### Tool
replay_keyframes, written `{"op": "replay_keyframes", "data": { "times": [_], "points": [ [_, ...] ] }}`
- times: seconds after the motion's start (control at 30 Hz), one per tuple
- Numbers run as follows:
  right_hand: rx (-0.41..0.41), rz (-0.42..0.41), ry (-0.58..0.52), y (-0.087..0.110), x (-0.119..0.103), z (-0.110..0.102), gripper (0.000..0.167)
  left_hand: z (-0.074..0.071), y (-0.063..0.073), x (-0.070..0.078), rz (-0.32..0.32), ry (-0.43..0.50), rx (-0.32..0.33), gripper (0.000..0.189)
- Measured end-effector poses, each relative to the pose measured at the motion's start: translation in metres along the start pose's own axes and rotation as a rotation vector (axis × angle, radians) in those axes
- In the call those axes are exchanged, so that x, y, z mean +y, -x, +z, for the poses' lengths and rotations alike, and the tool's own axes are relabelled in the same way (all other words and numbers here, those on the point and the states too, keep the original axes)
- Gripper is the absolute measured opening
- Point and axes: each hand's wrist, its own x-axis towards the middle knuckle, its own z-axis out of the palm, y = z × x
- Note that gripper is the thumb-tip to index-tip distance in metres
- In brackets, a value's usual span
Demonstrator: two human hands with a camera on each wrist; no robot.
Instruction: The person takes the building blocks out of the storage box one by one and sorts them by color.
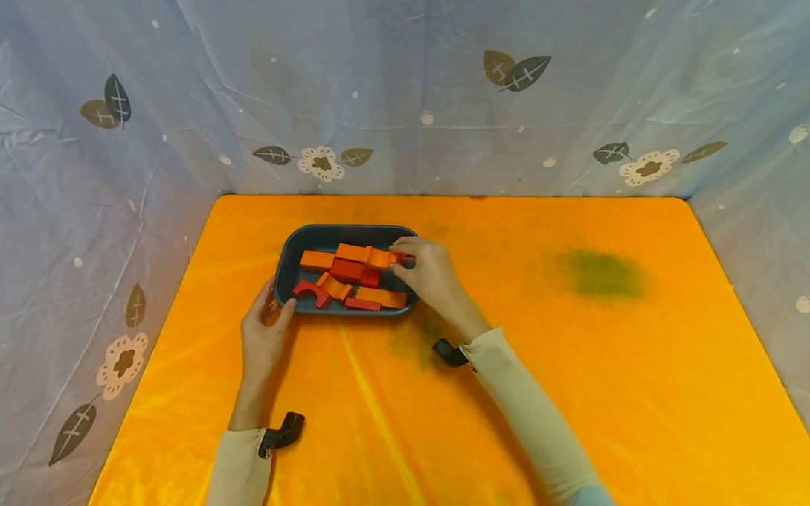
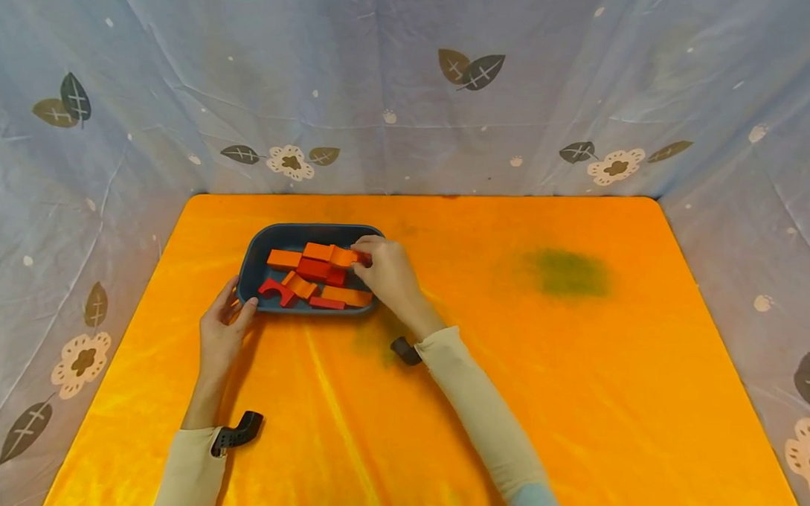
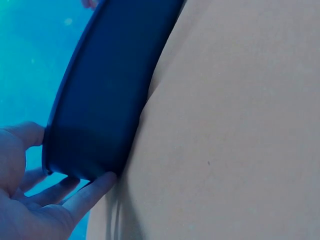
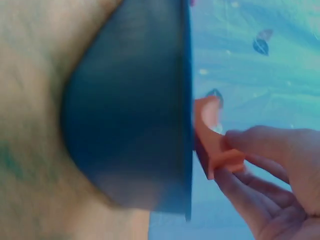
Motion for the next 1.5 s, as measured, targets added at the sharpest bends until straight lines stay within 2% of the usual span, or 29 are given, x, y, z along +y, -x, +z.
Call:
{"op": "replay_keyframes", "data": {
  "times": [0.17,0.33,0.47,0.63,0.93,1.03,1.2,1.5],
  "points": [
    [0.023,0.029,-0.152,0.007,0.012,-0.016,0.029,0.0,-0.001,-0.001,-0.006,0.013,0.0,0.057],
    [0.102,0.021,-0.364,0.015,0.027,-0.033,0.031,0.0,-0.002,-0.001,-0.004,0.014,0.004,0.058],
    [0.166,0.031,-0.445,0.022,0.044,-0.047,0.033,0.0,-0.002,-0.001,-0.007,0.016,0.007,0.059],
    [0.192,0.108,-0.414,0.029,0.065,-0.063,0.036,0.0,0.0,-0.001,-0.005,0.029,0.006,0.058],
    [0.1,0.175,-0.285,0.035,0.103,-0.067,0.038,0.0,0.0,-0.001,0.0,0.022,0.008,0.058],
    [0.087,0.177,-0.217,0.035,0.11,-0.065,0.038,0.001,-0.001,-0.002,0.005,0.013,0.012,0.058],
    [0.065,0.203,-0.168,0.036,0.12,-0.061,0.037,0.001,0.0,-0.004,0.015,0.007,0.011,0.057],
    [0.017,0.268,-0.202,0.038,0.128,-0.057,0.037,0.001,-0.001,-0.004,0.026,0.016,0.018,0.057]
  ]
}}
